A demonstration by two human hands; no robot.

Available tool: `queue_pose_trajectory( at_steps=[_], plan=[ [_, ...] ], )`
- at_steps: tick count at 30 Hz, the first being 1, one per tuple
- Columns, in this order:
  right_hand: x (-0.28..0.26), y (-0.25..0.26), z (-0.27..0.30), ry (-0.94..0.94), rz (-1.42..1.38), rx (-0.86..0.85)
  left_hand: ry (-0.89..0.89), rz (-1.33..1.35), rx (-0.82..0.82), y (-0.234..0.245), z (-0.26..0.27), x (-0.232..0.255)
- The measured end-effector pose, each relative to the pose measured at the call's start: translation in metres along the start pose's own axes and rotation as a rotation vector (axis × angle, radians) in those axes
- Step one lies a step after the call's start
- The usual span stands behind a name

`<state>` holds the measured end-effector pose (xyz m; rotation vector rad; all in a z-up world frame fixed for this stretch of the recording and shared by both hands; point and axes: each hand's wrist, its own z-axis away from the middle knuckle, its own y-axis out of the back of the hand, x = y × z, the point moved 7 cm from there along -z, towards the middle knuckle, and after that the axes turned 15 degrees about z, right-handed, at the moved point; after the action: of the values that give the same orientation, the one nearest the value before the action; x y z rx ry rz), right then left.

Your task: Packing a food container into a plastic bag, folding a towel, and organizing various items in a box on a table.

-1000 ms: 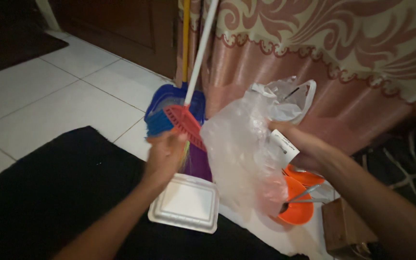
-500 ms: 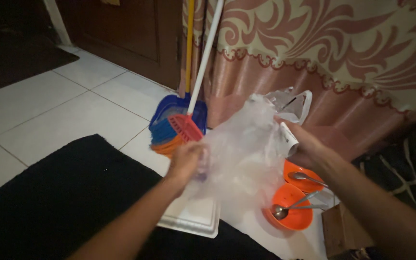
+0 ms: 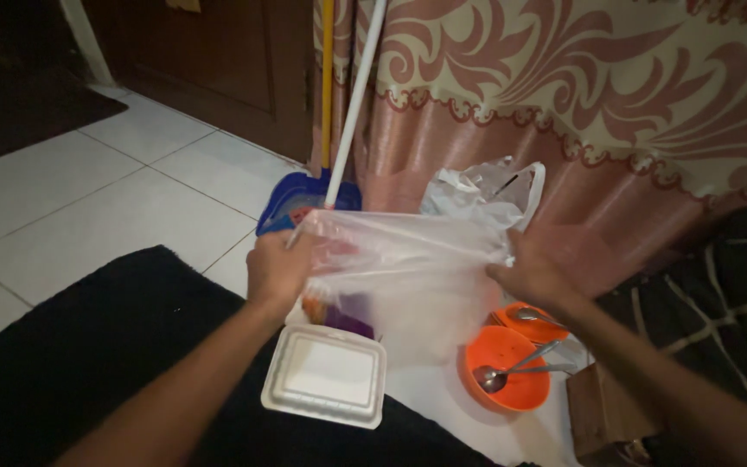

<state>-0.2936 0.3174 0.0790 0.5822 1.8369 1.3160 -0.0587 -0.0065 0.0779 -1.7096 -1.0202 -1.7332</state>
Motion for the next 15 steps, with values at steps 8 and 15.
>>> queue_pose_trajectory(
  at_steps=[8, 15],
  plan=[
    [-0.034, 0.023, 0.019, -0.118, 0.324, 0.088, 0.013, -0.124, 0.043, 0.005, 0.000, -0.009],
    [-0.026, 0.008, 0.022, -0.341, -0.084, -0.443, -0.515, -0.202, 0.017, 0.017, -0.016, 0.008]
  ],
)
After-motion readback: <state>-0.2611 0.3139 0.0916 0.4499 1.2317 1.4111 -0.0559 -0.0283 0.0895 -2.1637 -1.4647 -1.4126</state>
